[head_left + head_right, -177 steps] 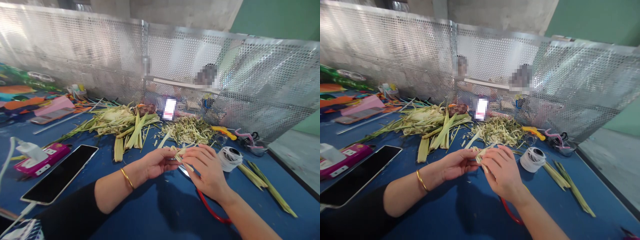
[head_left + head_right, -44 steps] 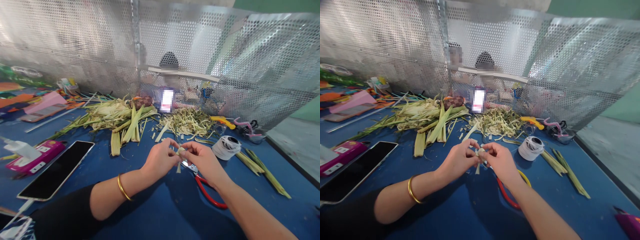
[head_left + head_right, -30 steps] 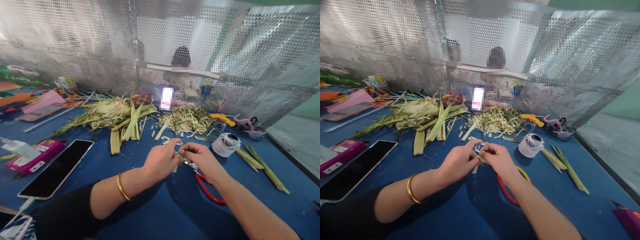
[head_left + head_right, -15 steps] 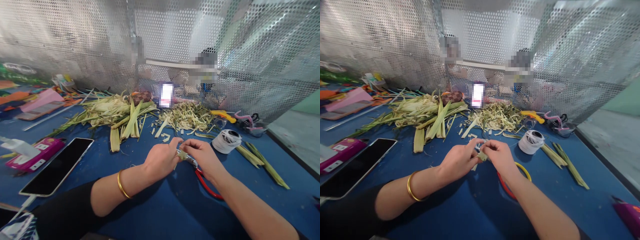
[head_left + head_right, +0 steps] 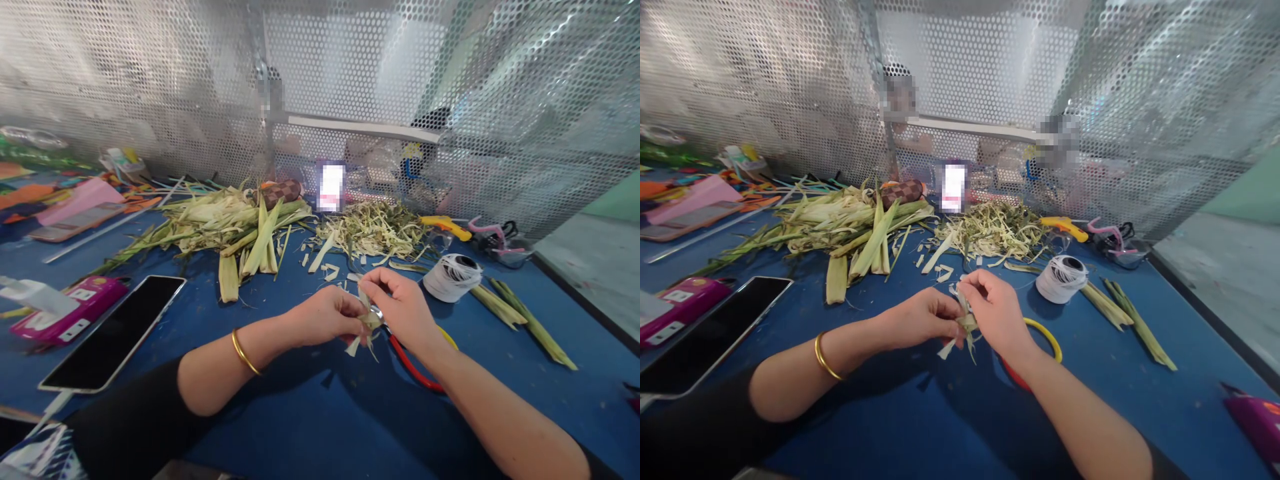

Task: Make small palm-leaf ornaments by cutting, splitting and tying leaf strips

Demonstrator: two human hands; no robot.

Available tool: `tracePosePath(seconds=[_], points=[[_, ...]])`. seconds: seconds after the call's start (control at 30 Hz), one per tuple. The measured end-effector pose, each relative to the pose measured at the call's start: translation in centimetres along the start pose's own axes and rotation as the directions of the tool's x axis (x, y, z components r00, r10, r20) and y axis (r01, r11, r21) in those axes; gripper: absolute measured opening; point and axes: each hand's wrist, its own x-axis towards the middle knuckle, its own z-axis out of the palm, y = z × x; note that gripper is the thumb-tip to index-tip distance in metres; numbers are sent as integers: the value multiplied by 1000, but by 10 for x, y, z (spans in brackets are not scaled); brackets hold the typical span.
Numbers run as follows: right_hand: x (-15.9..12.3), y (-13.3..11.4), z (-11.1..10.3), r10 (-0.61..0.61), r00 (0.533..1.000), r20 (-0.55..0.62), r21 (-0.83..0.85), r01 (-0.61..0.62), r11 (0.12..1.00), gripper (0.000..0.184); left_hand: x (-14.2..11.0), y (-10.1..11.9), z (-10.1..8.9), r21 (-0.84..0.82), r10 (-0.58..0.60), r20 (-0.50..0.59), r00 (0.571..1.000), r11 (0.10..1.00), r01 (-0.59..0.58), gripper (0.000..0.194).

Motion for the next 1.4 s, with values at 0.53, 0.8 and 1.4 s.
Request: tracePosePath(seconds=[0.53,0.8,1.4], points=[[0,7,7,70,997,16,23,-70,997,22,-1,-3,16,-215,-208,-19,978,956,199,20],[5,8,2,23,1000,-2,51,-23,998,21,-2,3,12,-201,-175,-134,975,969,146,20],[6,12,-13,-388,921,-35,-402,343,849,15,2,1,-3,-378,-250,-241,938,914,146,16]])
